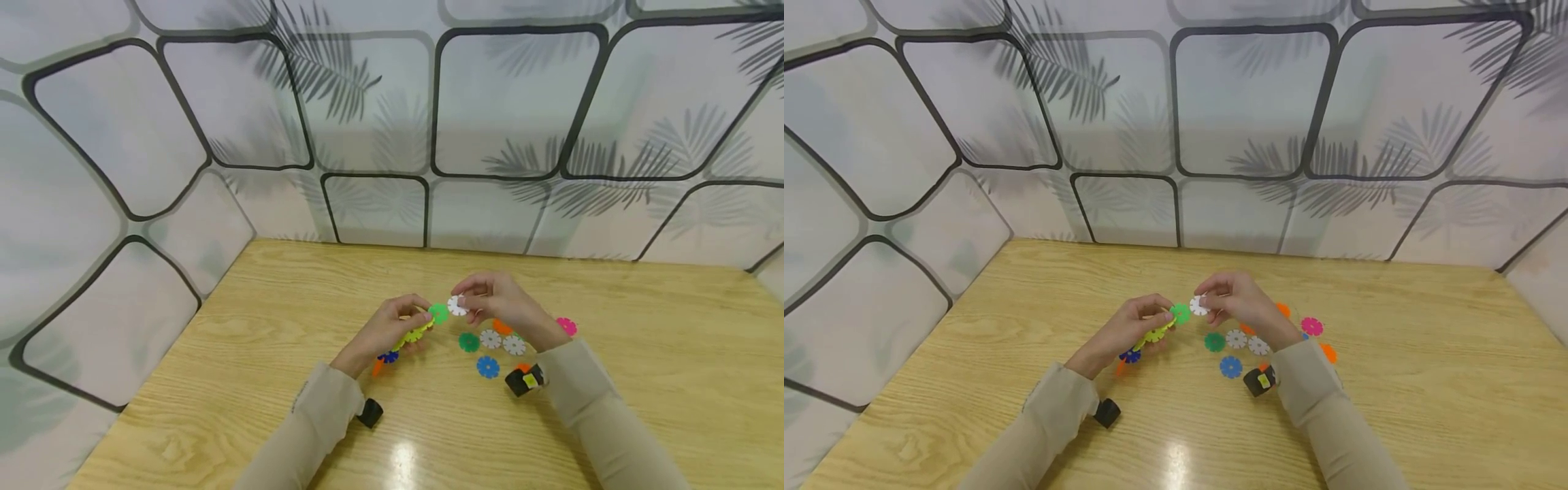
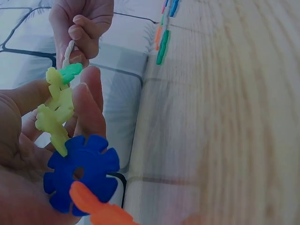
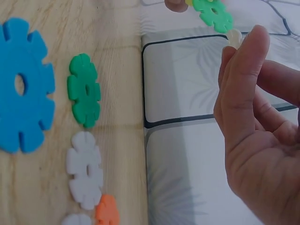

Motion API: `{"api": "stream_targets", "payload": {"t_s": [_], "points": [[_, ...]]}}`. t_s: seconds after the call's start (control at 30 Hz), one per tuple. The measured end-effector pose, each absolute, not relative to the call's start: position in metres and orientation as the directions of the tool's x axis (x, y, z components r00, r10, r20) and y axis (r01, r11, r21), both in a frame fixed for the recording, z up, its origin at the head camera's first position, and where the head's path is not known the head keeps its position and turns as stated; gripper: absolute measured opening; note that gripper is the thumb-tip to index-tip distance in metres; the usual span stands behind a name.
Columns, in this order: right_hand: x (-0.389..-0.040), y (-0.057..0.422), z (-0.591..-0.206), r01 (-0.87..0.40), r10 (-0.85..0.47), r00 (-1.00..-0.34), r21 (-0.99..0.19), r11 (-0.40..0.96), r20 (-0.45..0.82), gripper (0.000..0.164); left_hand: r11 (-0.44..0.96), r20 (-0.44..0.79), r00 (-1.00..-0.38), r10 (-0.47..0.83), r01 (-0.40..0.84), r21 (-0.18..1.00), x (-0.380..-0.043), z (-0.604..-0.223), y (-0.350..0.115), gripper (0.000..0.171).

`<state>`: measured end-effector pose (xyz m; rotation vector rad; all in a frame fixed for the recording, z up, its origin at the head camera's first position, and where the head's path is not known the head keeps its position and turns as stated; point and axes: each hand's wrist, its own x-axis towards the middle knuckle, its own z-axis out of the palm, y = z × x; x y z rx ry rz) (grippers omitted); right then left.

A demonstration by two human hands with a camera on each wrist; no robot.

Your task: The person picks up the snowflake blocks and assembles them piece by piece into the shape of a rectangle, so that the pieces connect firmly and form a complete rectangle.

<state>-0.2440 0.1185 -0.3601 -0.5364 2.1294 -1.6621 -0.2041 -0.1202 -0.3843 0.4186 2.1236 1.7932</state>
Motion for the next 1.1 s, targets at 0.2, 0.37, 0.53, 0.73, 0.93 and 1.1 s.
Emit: {"api": "stream_targets", "payload": {"t_s": [0.2, 0.37, 0.53, 0.73, 0.93, 1.1], "points": [[-0.243, 0.116, -0.362, -0.027, -0.505, -0.859, -0.976, 0.216, -0.088, 0.029, 0.212, -0.005, -0.911, 0.412, 0.09, 0.973, -0.203, -0.386, -0.119, 0.019], [-0.242, 0.112, -0.364, -0.001, -0.485, -0.868, -0.979, 0.206, -0.101, 0.031, 0.243, 0.019, -0.926, 0.377, 0.119, 0.963, -0.2, -0.385, -0.119, 0.017], [-0.24, 0.11, -0.366, 0.002, -0.476, -0.874, -0.979, 0.202, -0.1, 0.027, 0.295, 0.063, -0.928, 0.366, 0.18, 0.938, -0.198, -0.384, -0.118, 0.014], [-0.238, 0.108, -0.367, 0.002, -0.46, -0.883, -0.981, 0.194, -0.093, 0.023, 0.348, 0.121, -0.931, 0.345, 0.247, 0.904, -0.197, -0.383, -0.114, 0.011], [-0.238, 0.103, -0.37, 0.029, -0.438, -0.895, -0.991, 0.132, -0.085, 0.015, 0.345, 0.138, -0.935, 0.328, 0.255, 0.903, -0.198, -0.384, -0.112, 0.011], [-0.238, 0.101, -0.372, 0.067, -0.42, -0.901, -0.991, 0.112, -0.108, 0.013, 0.323, 0.131, -0.937, 0.324, 0.24, 0.915, -0.2, -0.385, -0.111, 0.011]]}}
